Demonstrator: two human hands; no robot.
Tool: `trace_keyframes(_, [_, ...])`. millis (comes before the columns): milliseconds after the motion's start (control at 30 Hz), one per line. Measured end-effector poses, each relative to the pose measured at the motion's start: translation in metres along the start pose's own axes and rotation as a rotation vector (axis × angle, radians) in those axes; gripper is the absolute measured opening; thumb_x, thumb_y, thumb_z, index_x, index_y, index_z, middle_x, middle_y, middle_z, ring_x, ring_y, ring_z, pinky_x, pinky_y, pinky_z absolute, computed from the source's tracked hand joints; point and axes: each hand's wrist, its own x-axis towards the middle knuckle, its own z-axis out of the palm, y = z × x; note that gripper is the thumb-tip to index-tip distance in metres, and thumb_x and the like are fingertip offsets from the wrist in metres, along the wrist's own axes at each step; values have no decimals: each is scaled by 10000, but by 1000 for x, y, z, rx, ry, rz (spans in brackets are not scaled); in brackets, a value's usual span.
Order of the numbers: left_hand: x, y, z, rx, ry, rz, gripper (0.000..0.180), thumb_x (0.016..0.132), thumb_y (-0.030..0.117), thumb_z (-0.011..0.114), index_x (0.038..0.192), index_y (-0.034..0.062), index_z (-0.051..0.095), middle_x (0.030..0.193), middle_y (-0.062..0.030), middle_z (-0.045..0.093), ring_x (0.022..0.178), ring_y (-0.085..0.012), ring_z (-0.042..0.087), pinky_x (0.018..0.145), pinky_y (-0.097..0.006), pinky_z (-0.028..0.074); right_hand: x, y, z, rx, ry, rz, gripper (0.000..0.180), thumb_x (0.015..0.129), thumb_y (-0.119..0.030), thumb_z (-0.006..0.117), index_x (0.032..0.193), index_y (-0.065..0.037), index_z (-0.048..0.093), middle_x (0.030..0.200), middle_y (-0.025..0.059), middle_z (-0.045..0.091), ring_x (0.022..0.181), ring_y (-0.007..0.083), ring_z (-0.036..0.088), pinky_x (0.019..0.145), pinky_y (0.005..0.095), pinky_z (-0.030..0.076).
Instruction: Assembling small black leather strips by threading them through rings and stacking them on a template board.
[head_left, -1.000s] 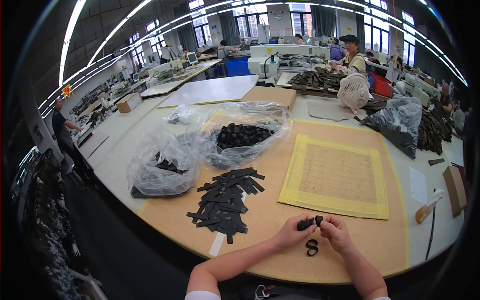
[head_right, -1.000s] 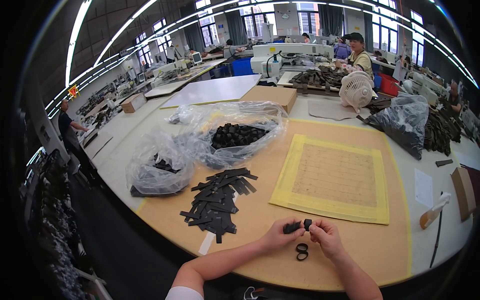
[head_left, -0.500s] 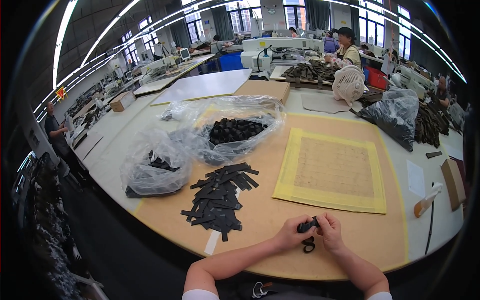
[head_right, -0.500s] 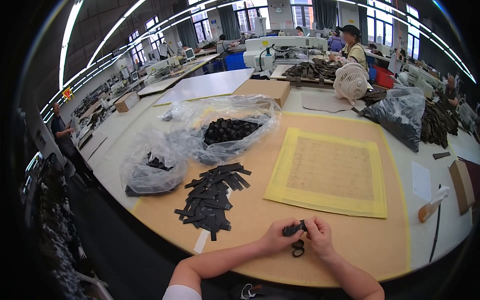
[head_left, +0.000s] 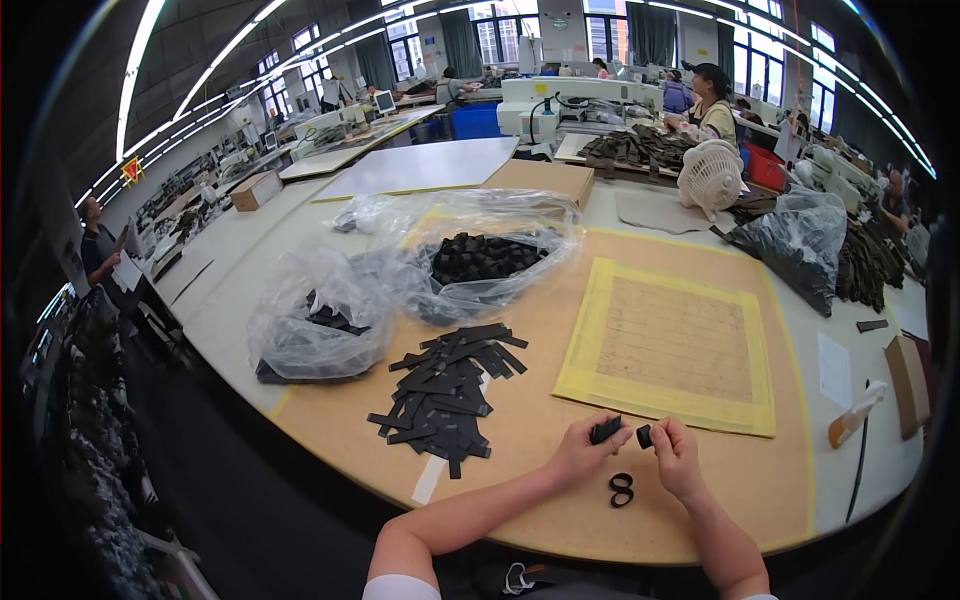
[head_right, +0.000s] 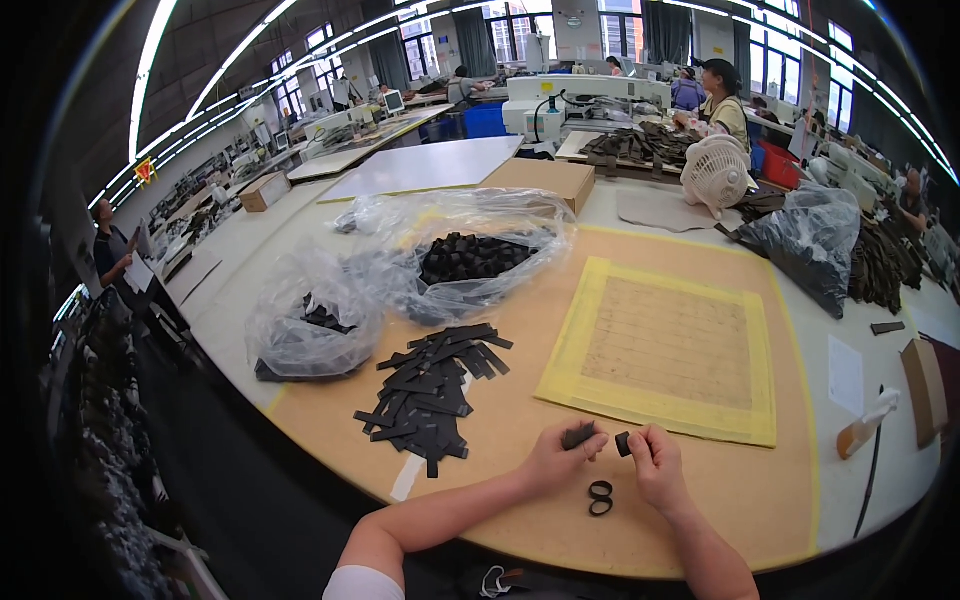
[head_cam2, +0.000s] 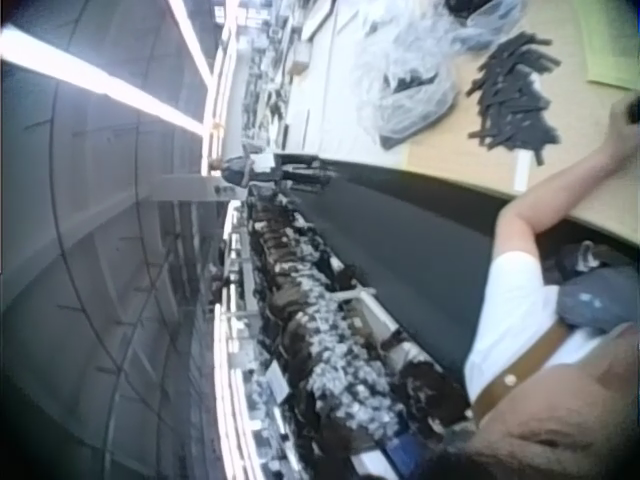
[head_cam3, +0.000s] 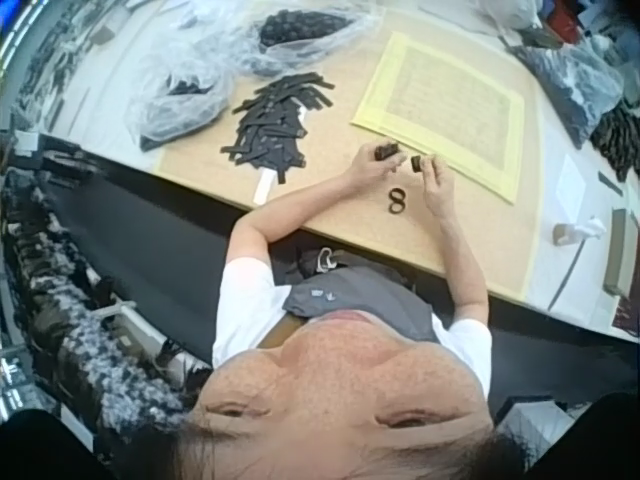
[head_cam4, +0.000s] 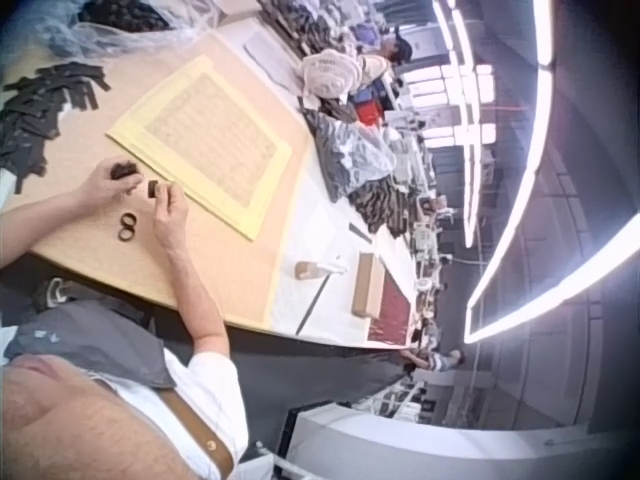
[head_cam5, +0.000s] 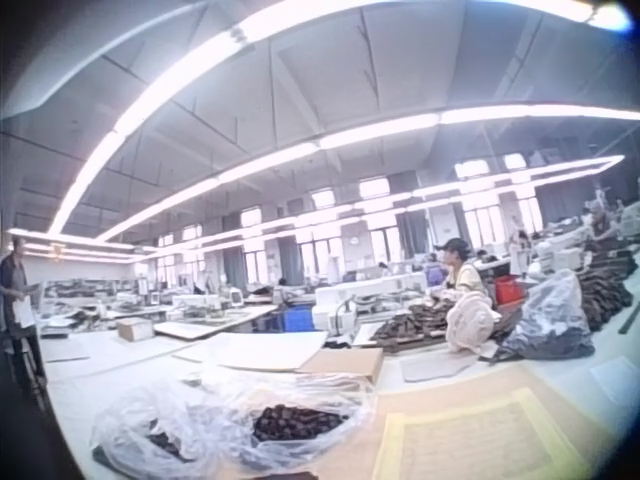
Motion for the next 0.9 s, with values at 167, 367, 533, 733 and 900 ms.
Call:
trace_keyframes(167, [14, -20, -19, -144, 22, -5, 214, 959, 225, 610, 1066, 41, 590, 893, -9, 635, 856, -84, 596, 742, -227, 466, -9, -33, 4, -551, -172, -182, 159, 849, -152, 694, 800, -17, 625, 689, 76, 570, 637, 199, 568, 578, 316, 466])
trace_keyframes(367, [5, -24, -14, -213, -55, -67, 316, 987, 193, 553, 1242, 6, 556, 1100, -69, 637, 1031, -126, 603, 910, -261, 482, -14, -41, 15, -425, -401, 30, 150, 823, -131, 738, 835, -22, 636, 745, 38, 609, 637, 123, 578, 568, 254, 461])
trace_keyframes(533, [-2, 0, 4, -103, -138, -6, 379, 983, 151, 550, 1327, -5, 518, 1276, -122, 580, 1163, -166, 543, 995, -304, 438, -8, -20, 23, -41, -79, 85, 174, 859, -76, 699, 1008, -35, 620, 810, -1, 636, 668, 41, 556, 577, 193, 441])
trace_keyframes(733, [-6, -2, 7, -9, -170, 103, 332, 971, 119, 563, 1278, -6, 553, 1285, -134, 573, 1166, -173, 531, 1007, -316, 424, -10, -3, 19, -2, -51, 82, 162, 864, -48, 681, 1009, -29, 614, 843, 21, 654, 725, 77, 612, 645, 213, 501])
trace_keyframes(900, [0, -3, 2, -122, 22, -86, 242, 965, 173, 589, 1163, 34, 586, 884, -21, 608, 751, -71, 562, 643, -221, 454, -5, -12, 14, 422, -4, 22, 150, 900, -34, 635, 1037, -17, 578, 883, 39, 654, 732, 96, 627, 676, 228, 515])
